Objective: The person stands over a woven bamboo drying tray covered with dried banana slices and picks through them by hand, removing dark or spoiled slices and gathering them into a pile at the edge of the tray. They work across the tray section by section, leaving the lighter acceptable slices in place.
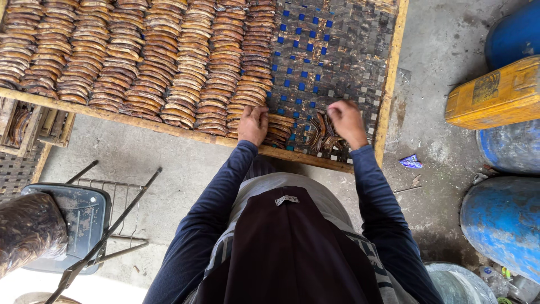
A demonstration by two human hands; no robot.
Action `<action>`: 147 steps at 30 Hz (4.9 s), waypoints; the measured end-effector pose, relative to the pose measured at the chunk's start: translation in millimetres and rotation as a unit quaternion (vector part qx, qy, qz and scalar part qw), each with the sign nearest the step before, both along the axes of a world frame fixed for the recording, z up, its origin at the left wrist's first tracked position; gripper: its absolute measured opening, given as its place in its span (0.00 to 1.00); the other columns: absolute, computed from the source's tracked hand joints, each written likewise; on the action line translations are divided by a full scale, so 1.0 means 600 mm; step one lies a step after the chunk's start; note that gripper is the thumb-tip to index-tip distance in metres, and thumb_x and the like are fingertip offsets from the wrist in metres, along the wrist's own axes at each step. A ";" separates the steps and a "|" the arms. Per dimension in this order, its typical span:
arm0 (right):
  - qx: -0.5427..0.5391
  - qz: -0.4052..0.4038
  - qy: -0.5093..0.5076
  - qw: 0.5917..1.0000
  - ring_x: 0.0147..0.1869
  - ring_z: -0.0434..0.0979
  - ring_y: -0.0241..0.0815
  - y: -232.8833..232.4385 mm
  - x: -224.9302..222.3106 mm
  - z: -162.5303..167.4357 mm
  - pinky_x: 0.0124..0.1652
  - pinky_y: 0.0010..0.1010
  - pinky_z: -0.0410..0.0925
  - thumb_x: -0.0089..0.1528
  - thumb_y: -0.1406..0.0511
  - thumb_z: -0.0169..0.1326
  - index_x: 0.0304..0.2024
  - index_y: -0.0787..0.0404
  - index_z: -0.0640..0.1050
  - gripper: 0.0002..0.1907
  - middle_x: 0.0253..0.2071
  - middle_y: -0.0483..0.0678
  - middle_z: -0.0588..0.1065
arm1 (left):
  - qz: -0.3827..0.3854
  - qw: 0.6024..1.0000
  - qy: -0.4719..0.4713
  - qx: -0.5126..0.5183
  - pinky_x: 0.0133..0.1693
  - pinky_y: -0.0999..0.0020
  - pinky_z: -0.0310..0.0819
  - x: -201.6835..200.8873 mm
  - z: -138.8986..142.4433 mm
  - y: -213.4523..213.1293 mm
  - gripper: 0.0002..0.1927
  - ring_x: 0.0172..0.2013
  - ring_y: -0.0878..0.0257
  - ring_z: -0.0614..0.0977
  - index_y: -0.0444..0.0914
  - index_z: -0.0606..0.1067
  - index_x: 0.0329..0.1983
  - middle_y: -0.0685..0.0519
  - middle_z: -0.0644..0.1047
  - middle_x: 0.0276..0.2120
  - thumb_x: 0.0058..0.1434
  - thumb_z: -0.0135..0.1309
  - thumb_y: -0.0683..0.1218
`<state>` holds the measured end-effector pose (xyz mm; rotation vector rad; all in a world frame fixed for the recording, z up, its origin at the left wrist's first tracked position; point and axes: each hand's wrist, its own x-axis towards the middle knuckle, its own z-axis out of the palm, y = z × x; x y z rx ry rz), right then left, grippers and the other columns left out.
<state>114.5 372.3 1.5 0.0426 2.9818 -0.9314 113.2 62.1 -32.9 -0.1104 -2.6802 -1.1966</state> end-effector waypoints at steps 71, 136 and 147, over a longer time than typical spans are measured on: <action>-0.120 -0.037 0.090 0.988 0.37 0.79 0.53 -0.119 -0.007 0.039 0.35 0.41 0.70 0.65 0.67 0.57 0.42 0.59 0.77 0.04 0.34 0.53 0.78 | -0.096 0.984 0.147 0.036 0.46 0.56 0.76 -0.093 0.126 -0.068 0.10 0.43 0.45 0.80 0.37 0.81 0.46 0.45 0.78 0.42 0.61 0.60 0.38; -0.024 -0.007 0.064 0.998 0.40 0.77 0.53 -0.191 -0.046 -0.004 0.42 0.47 0.69 0.62 0.70 0.56 0.39 0.56 0.77 0.04 0.35 0.51 0.75 | -0.244 0.954 0.013 -0.172 0.42 0.50 0.79 -0.135 0.023 0.002 0.06 0.43 0.47 0.81 0.46 0.81 0.38 0.47 0.77 0.43 0.59 0.59 0.43; 0.018 -0.087 -0.065 0.994 0.40 0.81 0.47 -0.037 0.003 0.027 0.43 0.42 0.74 0.65 0.61 0.58 0.45 0.55 0.74 0.09 0.42 0.49 0.79 | -0.252 0.966 0.023 -0.047 0.44 0.50 0.78 -0.136 0.020 -0.010 0.08 0.41 0.44 0.81 0.40 0.79 0.46 0.43 0.79 0.44 0.66 0.55 0.43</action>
